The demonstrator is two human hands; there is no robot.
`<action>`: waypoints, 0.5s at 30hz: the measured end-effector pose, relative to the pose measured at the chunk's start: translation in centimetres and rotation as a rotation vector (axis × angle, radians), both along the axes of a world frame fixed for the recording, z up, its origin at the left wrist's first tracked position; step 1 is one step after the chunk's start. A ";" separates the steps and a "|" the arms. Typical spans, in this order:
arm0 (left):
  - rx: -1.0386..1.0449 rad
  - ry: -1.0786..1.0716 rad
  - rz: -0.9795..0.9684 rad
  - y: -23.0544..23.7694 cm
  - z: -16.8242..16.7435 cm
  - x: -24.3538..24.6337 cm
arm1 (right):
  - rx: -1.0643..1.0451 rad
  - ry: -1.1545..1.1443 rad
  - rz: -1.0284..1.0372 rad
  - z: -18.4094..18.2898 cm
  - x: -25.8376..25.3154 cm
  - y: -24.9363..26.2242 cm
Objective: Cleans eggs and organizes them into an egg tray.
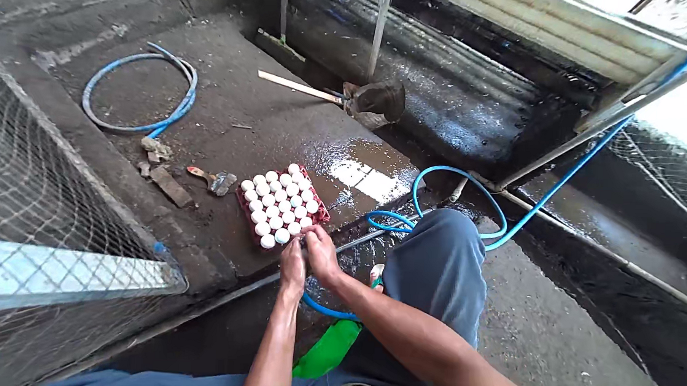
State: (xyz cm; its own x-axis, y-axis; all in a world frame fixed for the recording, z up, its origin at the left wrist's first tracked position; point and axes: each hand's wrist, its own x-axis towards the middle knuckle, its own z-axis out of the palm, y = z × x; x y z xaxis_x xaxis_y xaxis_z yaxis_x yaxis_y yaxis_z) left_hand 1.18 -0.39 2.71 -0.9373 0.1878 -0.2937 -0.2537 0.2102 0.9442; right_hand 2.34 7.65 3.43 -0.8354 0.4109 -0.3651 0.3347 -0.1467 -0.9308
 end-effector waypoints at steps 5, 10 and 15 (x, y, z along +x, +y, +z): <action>0.316 -0.083 -0.133 -0.6 0.3 0.0 | -0.406 -0.145 0.005 -1.5 -2.2 2.4; 0.293 -0.101 -0.070 -1.3 0.0 -0.8 | -0.282 -0.045 0.019 -0.7 -1.6 1.7; 0.179 -0.002 -0.067 -0.7 0.1 -0.9 | 0.120 0.121 0.081 1.2 0.4 -0.3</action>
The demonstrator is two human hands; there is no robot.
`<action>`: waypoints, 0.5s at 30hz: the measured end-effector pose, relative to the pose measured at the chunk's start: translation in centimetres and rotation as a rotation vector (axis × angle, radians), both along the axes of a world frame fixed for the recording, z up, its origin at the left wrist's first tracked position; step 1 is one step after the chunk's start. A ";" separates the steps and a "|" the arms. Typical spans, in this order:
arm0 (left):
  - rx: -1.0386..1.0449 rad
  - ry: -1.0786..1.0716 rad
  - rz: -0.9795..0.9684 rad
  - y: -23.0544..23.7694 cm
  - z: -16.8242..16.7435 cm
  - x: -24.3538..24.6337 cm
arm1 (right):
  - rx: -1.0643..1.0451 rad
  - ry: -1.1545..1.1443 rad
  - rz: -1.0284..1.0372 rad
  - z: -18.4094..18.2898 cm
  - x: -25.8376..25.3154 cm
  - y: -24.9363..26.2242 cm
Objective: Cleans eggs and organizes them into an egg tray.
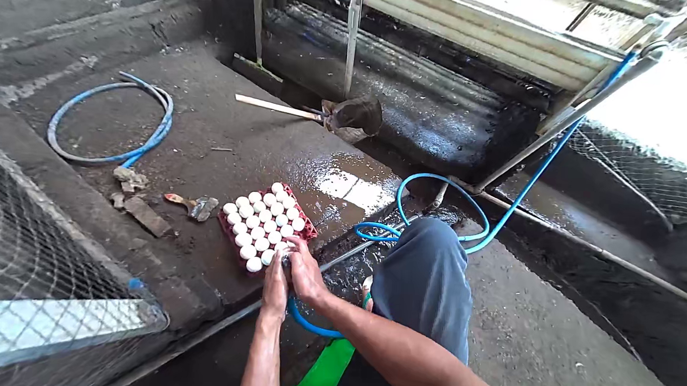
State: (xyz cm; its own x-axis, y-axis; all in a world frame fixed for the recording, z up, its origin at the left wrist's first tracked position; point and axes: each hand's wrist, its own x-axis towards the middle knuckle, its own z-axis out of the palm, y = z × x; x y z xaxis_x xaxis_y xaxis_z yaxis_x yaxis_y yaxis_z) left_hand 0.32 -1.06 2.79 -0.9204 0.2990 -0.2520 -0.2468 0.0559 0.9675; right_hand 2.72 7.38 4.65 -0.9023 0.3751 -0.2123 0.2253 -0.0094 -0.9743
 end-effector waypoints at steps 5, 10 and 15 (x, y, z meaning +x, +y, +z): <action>-0.021 0.042 0.047 1.2 0.5 0.7 | -0.118 -0.111 -0.099 -1.1 -1.1 0.2; -0.022 -0.018 0.012 0.6 0.9 0.8 | -0.104 -0.005 -0.101 -1.8 -0.8 0.1; 0.034 -0.011 0.129 1.3 0.9 0.7 | -0.156 -0.073 -0.092 -1.5 -0.3 -0.9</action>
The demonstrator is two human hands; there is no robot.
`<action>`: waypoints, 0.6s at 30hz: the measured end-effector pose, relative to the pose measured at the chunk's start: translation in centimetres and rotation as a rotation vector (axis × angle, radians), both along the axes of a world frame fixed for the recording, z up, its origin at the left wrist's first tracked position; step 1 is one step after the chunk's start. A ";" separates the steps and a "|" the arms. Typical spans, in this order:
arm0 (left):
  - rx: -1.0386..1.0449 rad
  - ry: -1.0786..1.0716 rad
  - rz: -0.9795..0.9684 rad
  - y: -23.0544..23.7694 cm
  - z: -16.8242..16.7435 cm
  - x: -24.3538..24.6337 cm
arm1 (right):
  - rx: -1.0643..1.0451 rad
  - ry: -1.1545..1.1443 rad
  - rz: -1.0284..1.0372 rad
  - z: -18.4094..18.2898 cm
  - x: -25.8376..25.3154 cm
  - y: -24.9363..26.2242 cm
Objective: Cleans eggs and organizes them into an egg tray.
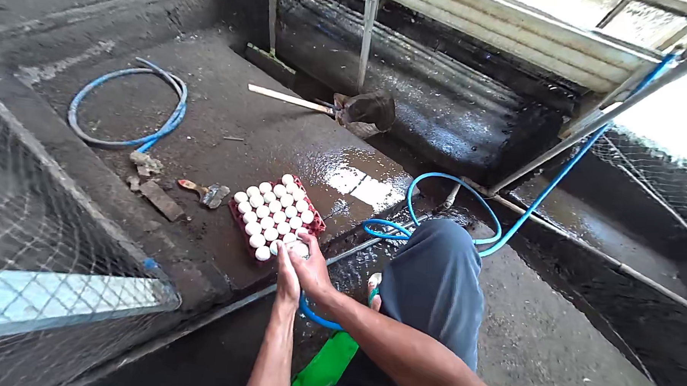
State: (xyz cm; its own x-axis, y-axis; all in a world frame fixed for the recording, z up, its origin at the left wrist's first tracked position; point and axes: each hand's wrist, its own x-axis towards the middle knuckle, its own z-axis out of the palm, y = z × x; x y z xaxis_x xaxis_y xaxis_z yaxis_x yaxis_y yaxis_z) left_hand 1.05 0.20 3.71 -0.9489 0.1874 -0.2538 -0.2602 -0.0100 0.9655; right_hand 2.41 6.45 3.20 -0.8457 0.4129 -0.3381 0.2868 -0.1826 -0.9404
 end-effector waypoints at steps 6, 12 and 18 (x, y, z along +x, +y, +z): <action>-0.023 -0.060 -0.023 -0.2 -0.3 -0.2 | -0.070 -0.057 -0.149 -0.9 -1.7 0.5; -0.015 -0.026 -0.069 -0.9 -0.3 -0.2 | -0.020 -0.007 -0.105 -1.3 -1.9 0.5; -0.027 -0.012 -0.047 -0.4 0.8 0.4 | 0.011 -0.042 -0.060 -0.6 -0.7 -0.1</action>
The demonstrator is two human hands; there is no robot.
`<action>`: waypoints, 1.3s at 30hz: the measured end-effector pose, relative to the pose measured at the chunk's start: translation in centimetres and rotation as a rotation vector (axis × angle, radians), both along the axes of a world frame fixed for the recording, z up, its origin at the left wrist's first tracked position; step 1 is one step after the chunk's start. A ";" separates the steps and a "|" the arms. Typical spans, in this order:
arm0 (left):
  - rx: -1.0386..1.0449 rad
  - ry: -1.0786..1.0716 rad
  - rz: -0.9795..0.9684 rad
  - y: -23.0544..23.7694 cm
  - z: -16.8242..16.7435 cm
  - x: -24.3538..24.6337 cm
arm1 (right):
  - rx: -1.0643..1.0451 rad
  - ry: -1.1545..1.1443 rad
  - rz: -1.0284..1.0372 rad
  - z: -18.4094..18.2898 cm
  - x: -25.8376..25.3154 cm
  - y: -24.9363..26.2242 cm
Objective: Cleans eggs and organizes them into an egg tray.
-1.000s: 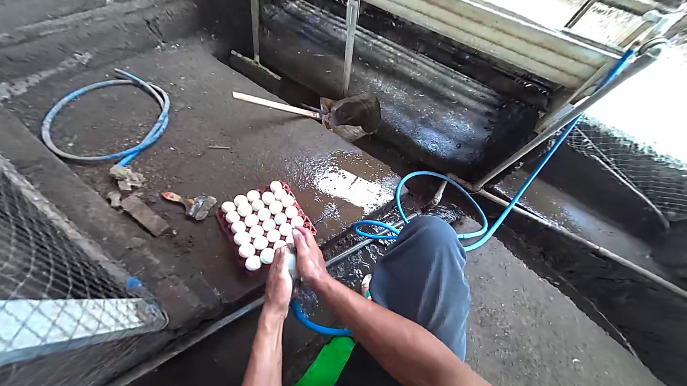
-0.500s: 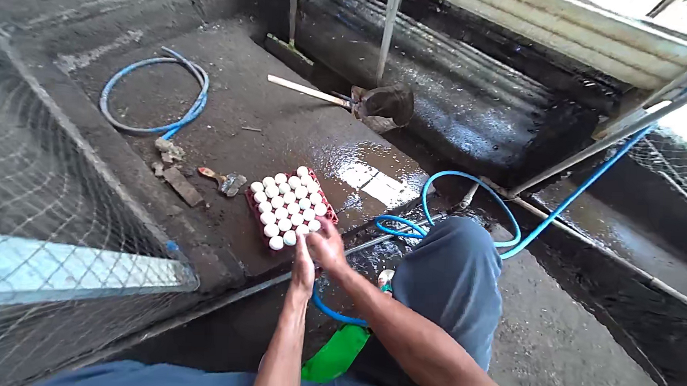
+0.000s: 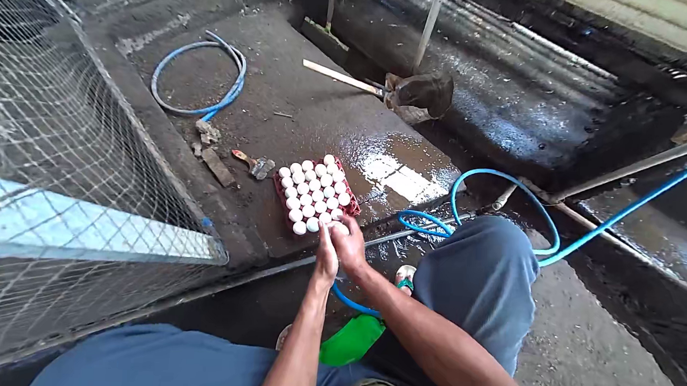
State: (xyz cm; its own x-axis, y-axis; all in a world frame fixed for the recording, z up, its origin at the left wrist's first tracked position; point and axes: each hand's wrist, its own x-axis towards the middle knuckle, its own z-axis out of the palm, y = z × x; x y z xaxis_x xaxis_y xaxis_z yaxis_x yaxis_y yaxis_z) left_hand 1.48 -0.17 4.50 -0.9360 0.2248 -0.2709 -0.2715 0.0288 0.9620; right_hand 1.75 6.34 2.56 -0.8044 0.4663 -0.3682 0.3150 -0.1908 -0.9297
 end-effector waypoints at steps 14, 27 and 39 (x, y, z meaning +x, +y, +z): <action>0.021 -0.022 0.031 0.7 -0.6 0.0 | -0.006 -0.029 -0.028 0.5 0.7 0.1; -0.164 -0.087 -0.056 0.0 -1.1 -0.6 | -0.117 -0.054 -0.044 0.6 -0.8 1.4; -0.068 -0.165 -0.098 -0.9 -0.8 -0.8 | -0.558 -0.194 -0.021 0.3 -1.9 2.5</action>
State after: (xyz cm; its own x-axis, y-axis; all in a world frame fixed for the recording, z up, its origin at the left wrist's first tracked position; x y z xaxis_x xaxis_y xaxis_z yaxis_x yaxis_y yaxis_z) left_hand 0.66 -1.09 3.70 -0.8523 0.2883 -0.4365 -0.4179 0.1265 0.8996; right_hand -0.19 8.81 2.84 -0.6902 0.1751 -0.7021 0.4602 -0.6425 -0.6127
